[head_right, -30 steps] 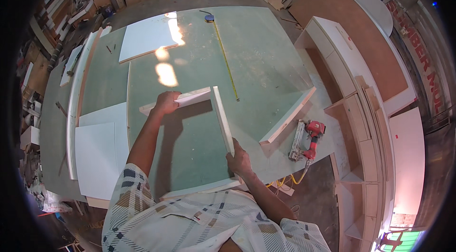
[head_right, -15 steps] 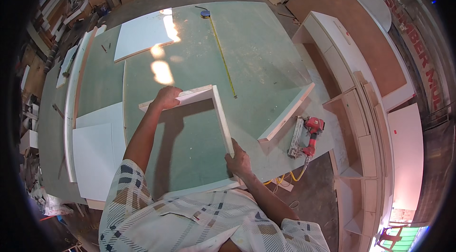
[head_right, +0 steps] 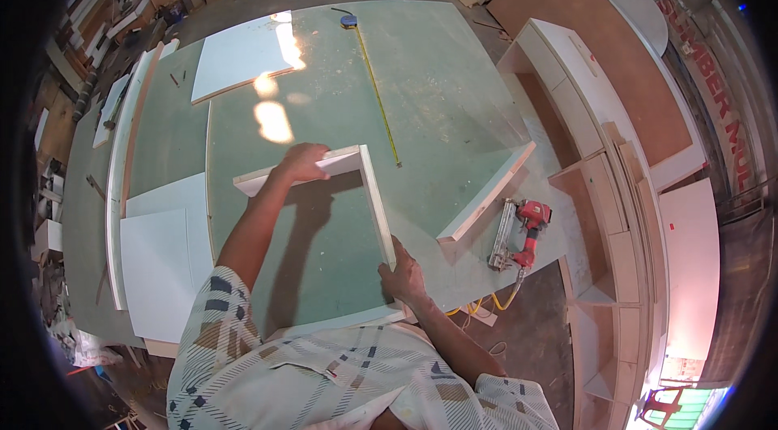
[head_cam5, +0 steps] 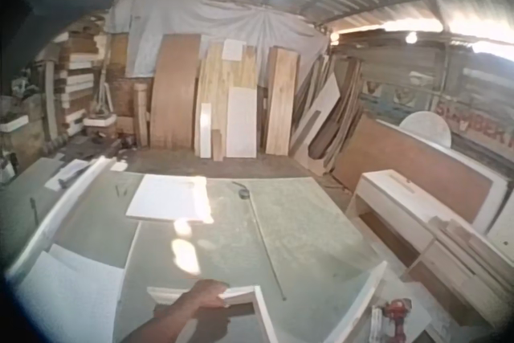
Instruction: The person aligns white wooden panels on a table and joins them together with a pneumatic nail gun to create a rectangular frame. They then position a plywood sheet over the frame and secure it in place by hand and with the nail gun.
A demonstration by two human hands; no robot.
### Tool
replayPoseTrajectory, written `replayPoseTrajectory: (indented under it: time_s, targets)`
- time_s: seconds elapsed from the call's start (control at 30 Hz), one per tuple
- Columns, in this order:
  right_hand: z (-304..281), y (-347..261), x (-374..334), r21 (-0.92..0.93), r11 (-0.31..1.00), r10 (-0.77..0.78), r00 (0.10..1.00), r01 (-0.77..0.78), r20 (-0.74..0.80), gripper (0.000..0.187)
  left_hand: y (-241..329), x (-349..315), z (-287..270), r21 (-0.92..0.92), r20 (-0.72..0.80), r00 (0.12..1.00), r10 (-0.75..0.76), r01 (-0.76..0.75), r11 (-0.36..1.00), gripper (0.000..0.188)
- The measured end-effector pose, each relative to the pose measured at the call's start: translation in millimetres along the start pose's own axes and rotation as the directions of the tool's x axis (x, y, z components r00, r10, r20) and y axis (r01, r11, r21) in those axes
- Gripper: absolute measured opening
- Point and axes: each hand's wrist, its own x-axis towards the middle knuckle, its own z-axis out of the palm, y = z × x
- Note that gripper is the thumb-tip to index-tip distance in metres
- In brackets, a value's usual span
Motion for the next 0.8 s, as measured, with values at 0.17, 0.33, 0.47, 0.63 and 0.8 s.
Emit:
replayPoseTrajectory:
  time_s: [0.17, 0.33, 0.47, 0.63, 0.8]
  targets:
    - [0.3, -7.4, 0.3, 0.037, 0.998, -0.044, 0.999, 0.043, 0.029, 0.08, 12.5, 46.4, 17.2, -0.111, 0.084, 0.993, 0.078, -0.068, 0.991, 0.055]
    - [0.2, -7.8, 3.1, 0.082, 0.997, -0.004, 0.998, -0.001, 0.063, 0.081, 9.9, 65.2, 20.1, -0.013, 0.196, 0.98, 0.038, -0.036, 0.999, 0.044]
    - [-2.9, -8.2, 5.6, 0.057, 0.998, 0.026, 0.996, -0.031, 0.083, 0.081, 13.5, 63.1, 24.4, -0.071, 0.149, 0.989, 0.024, -0.013, 0.997, 0.042]
    - [-1.4, -2.7, 6.4, 0.023, 1.0, 0.011, 0.998, -0.012, 0.068, 0.081, 22.3, 61.9, 21.8, -0.037, 0.155, 0.988, -0.015, 0.021, 0.999, 0.043]
    - [0.1, -5.7, 7.5, -0.006, 1.0, 0.029, 0.994, -0.028, 0.101, 0.082, 15.1, 58.7, 28.6, -0.018, 0.073, 0.997, 0.016, -0.015, 1.0, 0.039]
